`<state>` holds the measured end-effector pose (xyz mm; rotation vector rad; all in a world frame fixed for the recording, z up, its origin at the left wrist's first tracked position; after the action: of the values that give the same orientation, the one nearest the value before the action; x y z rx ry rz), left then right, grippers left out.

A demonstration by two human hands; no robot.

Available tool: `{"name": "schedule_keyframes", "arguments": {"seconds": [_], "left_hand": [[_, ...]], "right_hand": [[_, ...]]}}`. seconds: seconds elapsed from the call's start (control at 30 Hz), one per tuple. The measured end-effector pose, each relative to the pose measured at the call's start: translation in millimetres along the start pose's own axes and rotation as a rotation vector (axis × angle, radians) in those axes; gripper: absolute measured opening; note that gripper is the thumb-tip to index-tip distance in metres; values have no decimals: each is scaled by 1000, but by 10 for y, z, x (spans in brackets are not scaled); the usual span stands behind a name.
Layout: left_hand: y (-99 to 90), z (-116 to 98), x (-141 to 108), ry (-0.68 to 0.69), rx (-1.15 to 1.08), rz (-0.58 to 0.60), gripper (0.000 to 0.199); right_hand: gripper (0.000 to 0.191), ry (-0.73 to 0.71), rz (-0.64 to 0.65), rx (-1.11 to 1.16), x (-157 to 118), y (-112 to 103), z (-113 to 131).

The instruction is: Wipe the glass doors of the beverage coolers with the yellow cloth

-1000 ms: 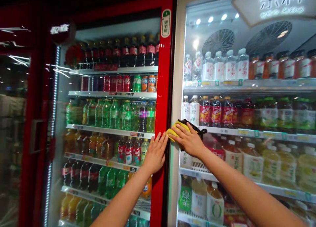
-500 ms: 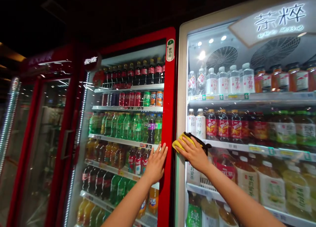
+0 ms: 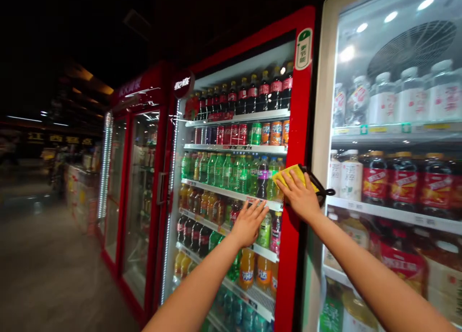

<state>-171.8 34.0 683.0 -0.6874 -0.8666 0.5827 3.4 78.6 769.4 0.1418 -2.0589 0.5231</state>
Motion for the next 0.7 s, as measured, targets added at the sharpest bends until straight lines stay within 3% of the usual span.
{"name": "schedule_keyframes", "arguments": {"seconds": [0.2,0.33,0.5,0.6,0.7], "left_hand": [[182,780,-717,-27,-26,98,89],[281,1448,-1309,24,-25,62,88],[366,2190,-2003,94,-17,16,90],[392,2533,-2312,68,-27,-25,90],[445,2827,-2561,21,-45,-52,90]], "right_hand": [[56,121,130,-44,30,386,661],[67,289,233,-89,21,753,1125],[75,341,301,-125,-58,1172,1747],[74,389,304,-150,-100,1327,1914],[74,424,288,-176,-166,1396,1907]]}}
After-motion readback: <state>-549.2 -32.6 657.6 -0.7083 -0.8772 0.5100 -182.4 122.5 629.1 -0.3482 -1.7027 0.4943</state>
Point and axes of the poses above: each hand's wrist, its own x-axis towards the middle knuckle, its own y-axis out of the palm, z = x × y, the point moved 6 cm from there along x, towards the middle knuckle, and after that the axes turned 4 degrees about x, right-handed, at the moved point
